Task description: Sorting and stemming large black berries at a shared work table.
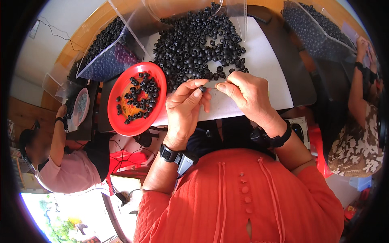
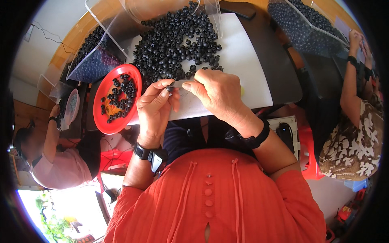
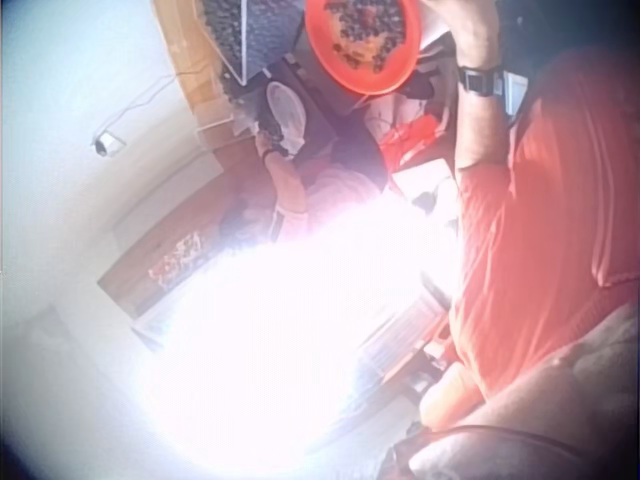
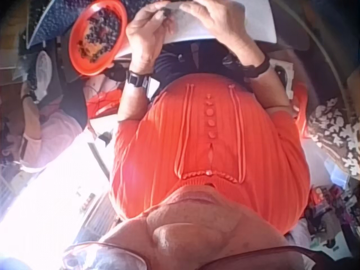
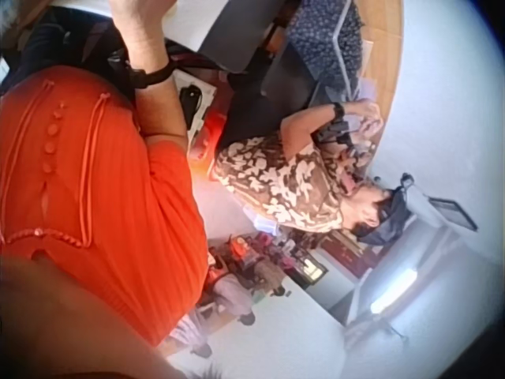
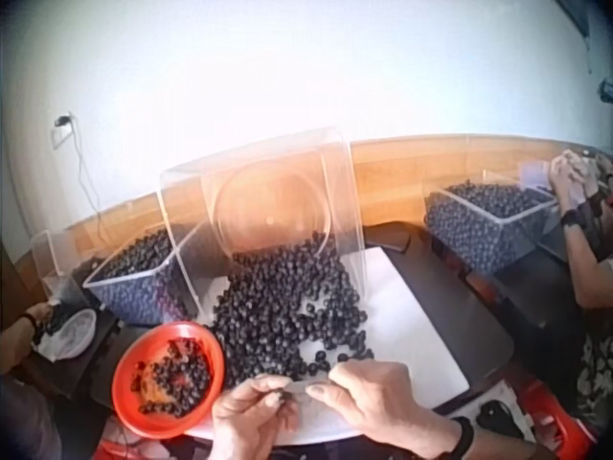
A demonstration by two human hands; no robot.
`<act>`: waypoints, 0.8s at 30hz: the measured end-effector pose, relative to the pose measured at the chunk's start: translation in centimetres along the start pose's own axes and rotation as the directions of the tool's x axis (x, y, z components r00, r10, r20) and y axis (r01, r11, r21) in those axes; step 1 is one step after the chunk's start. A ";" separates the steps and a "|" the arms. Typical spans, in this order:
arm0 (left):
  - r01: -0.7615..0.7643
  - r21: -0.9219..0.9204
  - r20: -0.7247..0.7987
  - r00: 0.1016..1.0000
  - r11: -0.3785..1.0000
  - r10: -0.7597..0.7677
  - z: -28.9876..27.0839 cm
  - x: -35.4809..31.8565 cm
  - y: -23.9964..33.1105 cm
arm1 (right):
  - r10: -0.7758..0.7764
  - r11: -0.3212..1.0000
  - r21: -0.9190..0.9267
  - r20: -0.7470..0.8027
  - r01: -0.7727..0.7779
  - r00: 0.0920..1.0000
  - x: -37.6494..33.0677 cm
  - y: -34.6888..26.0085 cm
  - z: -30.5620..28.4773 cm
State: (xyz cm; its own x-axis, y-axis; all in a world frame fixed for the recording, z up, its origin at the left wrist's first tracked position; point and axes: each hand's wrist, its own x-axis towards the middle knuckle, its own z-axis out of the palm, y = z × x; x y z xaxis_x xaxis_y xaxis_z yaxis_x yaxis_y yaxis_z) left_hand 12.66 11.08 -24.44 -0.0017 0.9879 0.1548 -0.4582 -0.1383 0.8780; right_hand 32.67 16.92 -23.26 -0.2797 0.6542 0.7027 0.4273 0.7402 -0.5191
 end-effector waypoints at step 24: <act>-0.045 -0.011 0.010 0.999 0.999 0.045 0.2 -0.2 0.0 | -0.047 0.998 -0.041 0.005 0.047 0.999 -0.3 0.1 0.0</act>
State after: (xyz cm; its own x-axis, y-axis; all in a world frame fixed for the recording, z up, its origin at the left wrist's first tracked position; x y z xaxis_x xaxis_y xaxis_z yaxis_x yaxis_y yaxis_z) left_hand 12.85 10.88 -24.43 -0.0132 0.9800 0.1986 -0.4670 -0.1817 0.8654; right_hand 32.77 16.87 -23.53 -0.3041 0.6196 0.7236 0.4483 0.7633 -0.4652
